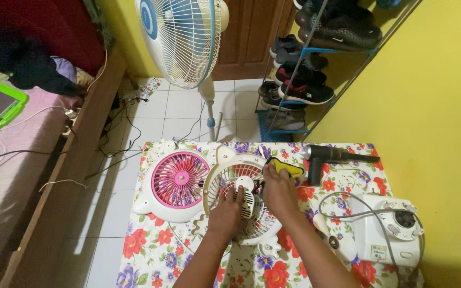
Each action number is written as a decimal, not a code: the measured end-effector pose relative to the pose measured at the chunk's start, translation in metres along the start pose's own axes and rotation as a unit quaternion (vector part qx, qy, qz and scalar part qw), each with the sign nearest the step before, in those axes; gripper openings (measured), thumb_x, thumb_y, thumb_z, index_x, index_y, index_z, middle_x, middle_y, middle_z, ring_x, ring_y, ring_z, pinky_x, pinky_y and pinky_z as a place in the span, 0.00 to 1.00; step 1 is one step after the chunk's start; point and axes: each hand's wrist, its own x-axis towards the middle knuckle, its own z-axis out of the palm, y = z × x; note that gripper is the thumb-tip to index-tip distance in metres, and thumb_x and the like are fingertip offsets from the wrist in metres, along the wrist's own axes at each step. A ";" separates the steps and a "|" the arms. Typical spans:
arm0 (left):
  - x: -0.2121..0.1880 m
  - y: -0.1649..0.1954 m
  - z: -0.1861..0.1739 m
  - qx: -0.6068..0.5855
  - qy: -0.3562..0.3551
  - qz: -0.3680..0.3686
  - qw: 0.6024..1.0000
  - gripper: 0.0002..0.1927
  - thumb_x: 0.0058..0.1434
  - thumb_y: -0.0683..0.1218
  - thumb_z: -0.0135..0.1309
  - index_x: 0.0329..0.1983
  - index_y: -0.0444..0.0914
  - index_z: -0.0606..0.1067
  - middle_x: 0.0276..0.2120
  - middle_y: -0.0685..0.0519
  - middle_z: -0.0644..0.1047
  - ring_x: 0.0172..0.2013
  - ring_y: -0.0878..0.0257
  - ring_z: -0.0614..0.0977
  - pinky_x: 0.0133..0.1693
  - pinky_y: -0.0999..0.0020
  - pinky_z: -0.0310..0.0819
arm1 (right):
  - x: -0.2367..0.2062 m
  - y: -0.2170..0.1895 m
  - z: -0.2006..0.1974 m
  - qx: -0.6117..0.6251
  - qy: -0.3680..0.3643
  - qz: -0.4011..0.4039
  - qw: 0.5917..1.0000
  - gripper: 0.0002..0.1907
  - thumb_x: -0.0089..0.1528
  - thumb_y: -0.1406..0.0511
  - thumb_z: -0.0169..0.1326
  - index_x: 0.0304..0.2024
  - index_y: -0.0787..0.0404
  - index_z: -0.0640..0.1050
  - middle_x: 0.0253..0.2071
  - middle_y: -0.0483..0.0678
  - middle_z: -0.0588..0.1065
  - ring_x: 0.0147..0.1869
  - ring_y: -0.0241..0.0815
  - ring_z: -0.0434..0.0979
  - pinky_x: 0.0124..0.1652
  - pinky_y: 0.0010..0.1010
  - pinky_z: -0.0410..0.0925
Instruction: The person services a small desk fan on a table. They remove the fan blades and front cover, use a screwdriver to unscrew and open the motor housing, work on the internal components, then reattach the blades and handle the fan guard while reassembling the fan.
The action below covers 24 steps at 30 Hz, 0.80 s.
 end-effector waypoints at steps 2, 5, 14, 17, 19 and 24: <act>0.000 0.001 0.002 -0.002 -0.008 -0.013 1.000 0.58 0.47 0.51 0.73 0.75 0.41 0.50 0.69 0.44 0.59 0.67 0.41 0.63 0.59 0.52 0.71 | -0.003 -0.006 -0.003 -0.060 -0.006 0.005 0.998 0.28 0.53 0.73 0.53 0.58 0.67 0.78 0.62 0.57 0.75 0.53 0.53 0.75 0.48 0.44 0.67; -0.001 0.001 0.002 -0.014 -0.002 -0.011 1.000 0.58 0.47 0.50 0.72 0.76 0.40 0.51 0.68 0.44 0.61 0.67 0.43 0.64 0.58 0.54 0.74 | -0.010 -0.007 -0.013 -0.124 -0.020 0.020 0.992 0.22 0.52 0.70 0.55 0.50 0.61 0.81 0.58 0.50 0.78 0.53 0.52 0.75 0.56 0.58 0.63; -0.003 0.003 -0.002 -0.022 0.001 -0.026 0.999 0.56 0.48 0.52 0.72 0.75 0.42 0.53 0.67 0.45 0.62 0.66 0.42 0.65 0.55 0.52 0.75 | -0.008 0.003 -0.001 -0.026 0.062 -0.021 0.997 0.21 0.51 0.73 0.53 0.47 0.69 0.81 0.53 0.61 0.79 0.62 0.64 0.72 0.62 0.49 0.63; -0.004 0.005 -0.003 -0.027 0.000 -0.024 0.999 0.56 0.48 0.52 0.72 0.75 0.42 0.52 0.67 0.45 0.62 0.66 0.41 0.64 0.55 0.52 0.75 | -0.009 0.015 -0.010 0.059 -0.053 -0.104 0.991 0.16 0.51 0.73 0.54 0.43 0.66 0.81 0.50 0.57 0.80 0.62 0.58 0.75 0.64 0.43 0.65; -0.003 0.005 -0.003 -0.025 0.001 -0.021 0.999 0.57 0.47 0.51 0.72 0.75 0.42 0.52 0.67 0.45 0.61 0.66 0.41 0.64 0.55 0.52 0.74 | -0.008 0.018 -0.015 0.080 -0.001 -0.086 0.993 0.17 0.51 0.73 0.54 0.43 0.67 0.81 0.49 0.57 0.80 0.59 0.58 0.74 0.62 0.44 0.65; -0.002 0.003 0.000 -0.018 -0.012 -0.026 0.999 0.57 0.48 0.51 0.72 0.76 0.43 0.51 0.69 0.45 0.60 0.67 0.42 0.64 0.55 0.52 0.75 | 0.003 0.014 -0.013 0.066 0.038 0.033 0.997 0.15 0.48 0.74 0.56 0.39 0.69 0.79 0.41 0.60 0.76 0.51 0.61 0.71 0.52 0.48 0.66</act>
